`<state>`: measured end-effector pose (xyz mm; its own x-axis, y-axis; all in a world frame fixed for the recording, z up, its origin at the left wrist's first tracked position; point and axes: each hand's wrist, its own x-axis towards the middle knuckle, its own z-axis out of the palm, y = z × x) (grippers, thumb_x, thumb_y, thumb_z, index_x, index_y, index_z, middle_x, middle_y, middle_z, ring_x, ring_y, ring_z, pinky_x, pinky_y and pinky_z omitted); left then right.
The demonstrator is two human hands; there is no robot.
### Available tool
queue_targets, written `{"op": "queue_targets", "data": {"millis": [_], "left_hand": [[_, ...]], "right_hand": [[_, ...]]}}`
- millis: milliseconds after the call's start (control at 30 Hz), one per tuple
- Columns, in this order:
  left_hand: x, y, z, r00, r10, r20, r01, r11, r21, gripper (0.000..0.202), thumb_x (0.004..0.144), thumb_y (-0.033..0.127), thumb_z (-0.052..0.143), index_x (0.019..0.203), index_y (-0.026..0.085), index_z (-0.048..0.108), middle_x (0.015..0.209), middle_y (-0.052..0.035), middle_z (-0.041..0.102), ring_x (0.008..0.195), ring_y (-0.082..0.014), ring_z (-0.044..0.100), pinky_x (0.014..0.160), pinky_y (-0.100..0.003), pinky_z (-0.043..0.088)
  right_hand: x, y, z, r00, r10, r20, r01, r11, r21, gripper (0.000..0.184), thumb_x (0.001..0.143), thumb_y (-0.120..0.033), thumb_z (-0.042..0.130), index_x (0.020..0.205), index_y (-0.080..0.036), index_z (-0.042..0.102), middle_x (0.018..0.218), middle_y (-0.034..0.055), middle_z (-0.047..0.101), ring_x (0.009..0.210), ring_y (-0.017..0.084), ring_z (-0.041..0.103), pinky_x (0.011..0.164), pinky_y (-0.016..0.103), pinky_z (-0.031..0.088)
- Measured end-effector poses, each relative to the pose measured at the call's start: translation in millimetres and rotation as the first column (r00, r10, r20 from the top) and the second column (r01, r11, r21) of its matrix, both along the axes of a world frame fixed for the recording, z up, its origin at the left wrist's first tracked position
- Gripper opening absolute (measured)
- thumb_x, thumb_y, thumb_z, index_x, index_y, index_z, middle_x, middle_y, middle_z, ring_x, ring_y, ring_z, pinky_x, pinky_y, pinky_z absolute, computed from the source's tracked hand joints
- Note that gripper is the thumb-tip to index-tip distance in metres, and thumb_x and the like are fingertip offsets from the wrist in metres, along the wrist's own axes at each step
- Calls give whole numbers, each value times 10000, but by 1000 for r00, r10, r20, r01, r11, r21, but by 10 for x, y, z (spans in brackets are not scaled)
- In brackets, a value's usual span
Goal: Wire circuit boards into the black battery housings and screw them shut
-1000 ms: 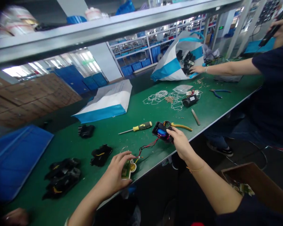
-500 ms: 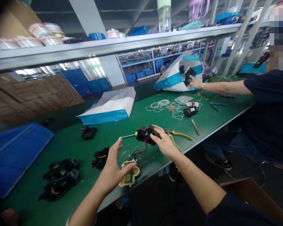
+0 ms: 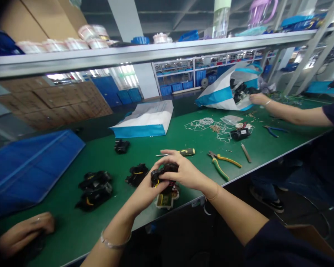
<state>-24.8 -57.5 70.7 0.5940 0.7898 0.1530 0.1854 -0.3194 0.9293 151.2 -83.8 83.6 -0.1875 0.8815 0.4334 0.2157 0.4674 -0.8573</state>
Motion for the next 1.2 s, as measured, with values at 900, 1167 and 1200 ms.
{"op": "queue_targets", "data": {"millis": [900,1167,1200], "left_hand": [[10,370,-558,966,253,46,-228,926,-300,615,870,594,396,1368,235,428,1381,-64,490,1288,-238,433,1124,-397,263],[98,204,-513,942,270,-198,-280,960,-22,574,867,582,411,1349,273,448,1350,-41,522,1257,-221,464,1102,-361,292],[112,182,-509,931,270,-246,-279,960,-2,573,864,591,406,1350,290,446,1345,-36,528,1248,-227,475,1095,-365,302]], "right_hand": [[-18,-54,-583,828,-394,398,278,906,319,258,891,-174,493,1124,-221,592,1176,50,586,1110,192,514,996,351,394],[-259,-64,-774,599,-483,638,466,859,213,146,869,-238,562,1005,-190,583,944,65,620,893,227,548,747,325,430],[-263,-58,-781,554,-490,673,474,850,228,115,872,-247,560,965,-185,586,908,68,616,877,233,538,731,329,418]]}}
